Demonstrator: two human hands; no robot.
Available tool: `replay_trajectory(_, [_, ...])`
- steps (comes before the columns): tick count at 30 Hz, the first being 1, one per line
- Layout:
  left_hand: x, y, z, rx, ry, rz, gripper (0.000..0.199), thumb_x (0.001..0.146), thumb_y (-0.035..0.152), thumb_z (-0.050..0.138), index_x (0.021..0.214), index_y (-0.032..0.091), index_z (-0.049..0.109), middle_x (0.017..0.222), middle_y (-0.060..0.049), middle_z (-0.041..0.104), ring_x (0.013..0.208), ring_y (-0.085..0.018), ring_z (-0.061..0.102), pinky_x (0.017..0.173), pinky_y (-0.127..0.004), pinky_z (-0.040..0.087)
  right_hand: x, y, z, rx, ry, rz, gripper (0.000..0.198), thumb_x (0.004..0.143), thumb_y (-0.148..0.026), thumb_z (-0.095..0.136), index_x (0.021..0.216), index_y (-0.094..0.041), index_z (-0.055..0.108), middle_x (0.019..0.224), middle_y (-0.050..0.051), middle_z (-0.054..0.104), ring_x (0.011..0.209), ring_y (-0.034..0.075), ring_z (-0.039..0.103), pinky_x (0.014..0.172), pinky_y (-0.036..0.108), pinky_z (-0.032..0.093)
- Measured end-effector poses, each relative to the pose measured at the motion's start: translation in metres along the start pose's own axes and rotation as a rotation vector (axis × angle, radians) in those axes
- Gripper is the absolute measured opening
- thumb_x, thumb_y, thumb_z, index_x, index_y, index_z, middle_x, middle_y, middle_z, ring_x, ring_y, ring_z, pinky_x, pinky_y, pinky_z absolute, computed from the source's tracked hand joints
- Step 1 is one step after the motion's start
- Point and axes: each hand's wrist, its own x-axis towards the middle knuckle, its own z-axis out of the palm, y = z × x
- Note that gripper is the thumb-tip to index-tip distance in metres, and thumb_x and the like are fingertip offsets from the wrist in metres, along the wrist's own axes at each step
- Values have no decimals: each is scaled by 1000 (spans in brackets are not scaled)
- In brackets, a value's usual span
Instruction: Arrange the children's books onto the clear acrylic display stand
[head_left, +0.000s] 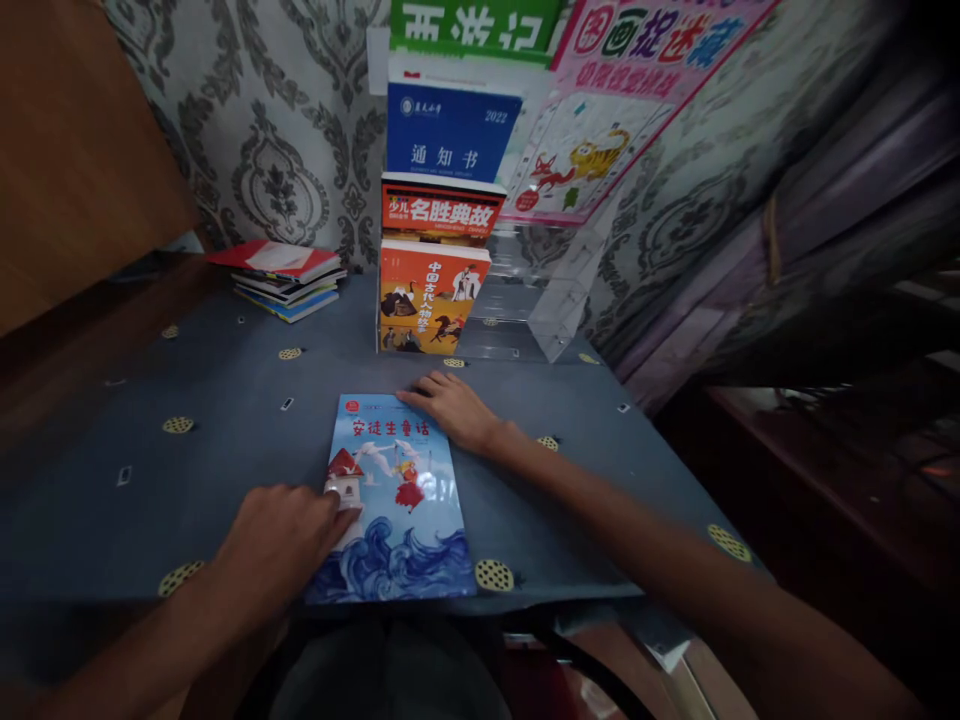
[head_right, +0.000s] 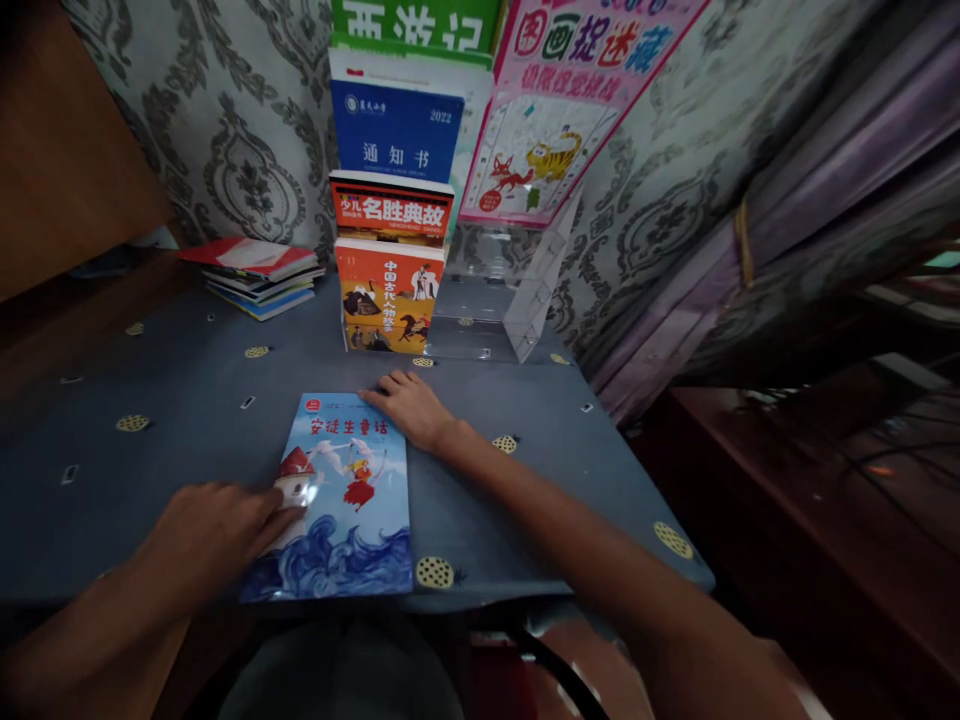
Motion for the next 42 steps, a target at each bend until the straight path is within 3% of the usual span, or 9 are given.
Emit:
replay_trajectory(3, [25,-8,-1,104,33,21,39,101,37,37,97,20,72,87,-12,76,80,-31,73,66,-40,54,15,-20,-14,-30,-14,37,30,101,-14,48,121,-17,69,119,14,67,115,29,56,99,45,42])
replay_trajectory(5, [46,-21,4,66,198,65,38,100,29,33,116,18,66,108,-14,74,102,-30,69,83,-43,55,17,-54,-17,-16,29,55,24,98,-14,52,111,-13,72,117,17,67,114,30,57,100,46,42])
replay_trajectory(8, [73,-49,22,-120,289,203,44,97,22,30,133,17,57,130,-12,68,123,-25,61,104,-42,49,11,-111,-9,114,155,-110,24,98,-27,56,113,-13,70,119,16,68,113,27,59,99,43,46])
replay_trajectory(12, [85,-77,49,-238,242,342,48,99,22,29,140,18,53,146,-10,59,140,-23,48,114,-44,42,-3,-142,7,231,301,-70,48,97,-48,56,130,-15,63,138,19,58,136,33,49,116,45,38])
replay_trajectory(17, [81,-81,63,-214,291,354,50,100,21,31,146,21,49,150,-10,54,144,-25,43,114,-50,42,-7,-111,11,346,272,-162,49,97,-48,55,134,-16,58,142,17,56,139,31,47,118,48,37])
replay_trajectory(29, [82,-67,50,-84,327,303,45,103,27,30,140,21,56,144,-10,60,137,-28,53,106,-51,48,9,-10,37,417,119,19,54,106,-40,38,151,-11,41,159,17,39,151,27,31,123,52,25])
replay_trajectory(35, [84,-26,30,145,321,337,41,97,16,36,128,10,62,133,-21,66,127,-36,59,101,-59,45,10,10,46,500,111,-15,52,107,-37,28,153,-17,39,160,11,39,152,24,27,122,55,24])
replay_trajectory(39, [86,13,36,95,324,494,36,101,21,41,127,11,62,127,-19,68,119,-32,64,101,-52,46,11,8,47,508,123,-9,50,107,-35,27,153,-19,40,160,9,39,152,23,27,123,53,23])
replay_trajectory(42, [78,40,45,8,242,666,40,105,33,39,134,14,57,139,-15,63,131,-28,57,110,-47,42,11,7,43,481,96,5,50,107,-34,27,153,-19,39,161,8,38,152,21,26,123,51,22])
